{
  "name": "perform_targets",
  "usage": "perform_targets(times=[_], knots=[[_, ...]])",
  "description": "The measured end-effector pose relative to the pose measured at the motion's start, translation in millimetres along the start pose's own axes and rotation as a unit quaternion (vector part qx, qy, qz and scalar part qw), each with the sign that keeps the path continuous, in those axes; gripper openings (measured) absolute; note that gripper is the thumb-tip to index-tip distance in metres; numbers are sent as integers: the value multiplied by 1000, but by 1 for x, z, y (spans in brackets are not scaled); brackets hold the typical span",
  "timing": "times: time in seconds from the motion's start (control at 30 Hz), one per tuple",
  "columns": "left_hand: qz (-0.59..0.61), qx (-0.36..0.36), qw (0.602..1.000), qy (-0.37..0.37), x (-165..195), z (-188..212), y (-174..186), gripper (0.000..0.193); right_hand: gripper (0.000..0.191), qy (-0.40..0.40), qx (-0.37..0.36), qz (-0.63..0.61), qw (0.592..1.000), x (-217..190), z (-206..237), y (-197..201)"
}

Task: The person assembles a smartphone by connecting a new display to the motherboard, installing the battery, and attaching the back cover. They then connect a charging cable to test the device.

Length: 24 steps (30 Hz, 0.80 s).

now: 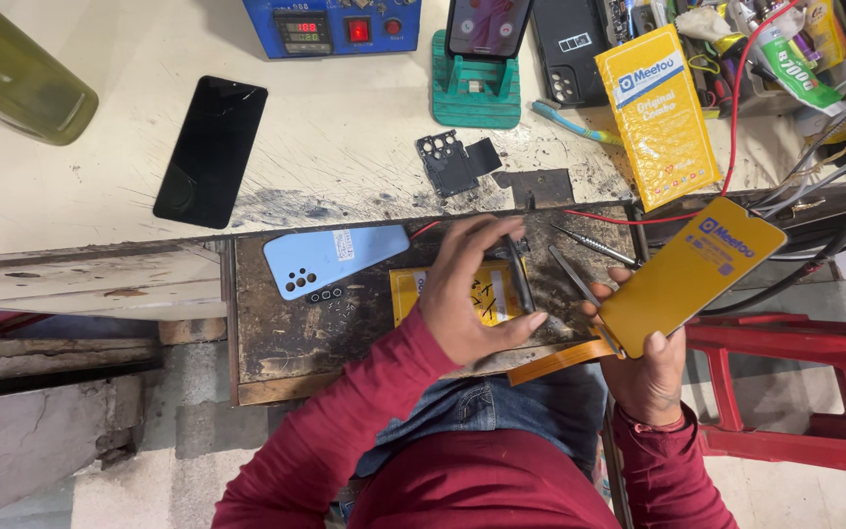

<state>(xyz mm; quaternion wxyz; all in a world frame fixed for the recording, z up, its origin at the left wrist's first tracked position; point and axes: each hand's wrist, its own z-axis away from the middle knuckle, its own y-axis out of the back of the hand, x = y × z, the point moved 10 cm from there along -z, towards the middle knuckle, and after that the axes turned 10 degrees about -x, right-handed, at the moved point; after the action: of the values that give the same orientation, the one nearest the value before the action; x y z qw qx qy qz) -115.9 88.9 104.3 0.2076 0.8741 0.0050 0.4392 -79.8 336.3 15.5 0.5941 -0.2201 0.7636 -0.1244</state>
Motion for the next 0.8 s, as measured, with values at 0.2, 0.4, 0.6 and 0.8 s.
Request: perform_targets(times=[0.2, 0.4, 0.6, 0.8], knots=[[56, -38, 998, 2, -15, -7, -28, 106, 80, 17, 15, -16, 1000, -5, 6, 12], [88, -93, 991, 41, -35, -2, -52, 127, 81, 14, 30, -38, 999, -1, 12, 27], [72, -125, 988, 59, -37, 5, -58, 124, 81, 17, 45, -49, 998, 0, 16, 34], [144, -51, 987, 47, -40, 7, -46, 102, 78, 23, 51, -63, 996, -4, 17, 34]])
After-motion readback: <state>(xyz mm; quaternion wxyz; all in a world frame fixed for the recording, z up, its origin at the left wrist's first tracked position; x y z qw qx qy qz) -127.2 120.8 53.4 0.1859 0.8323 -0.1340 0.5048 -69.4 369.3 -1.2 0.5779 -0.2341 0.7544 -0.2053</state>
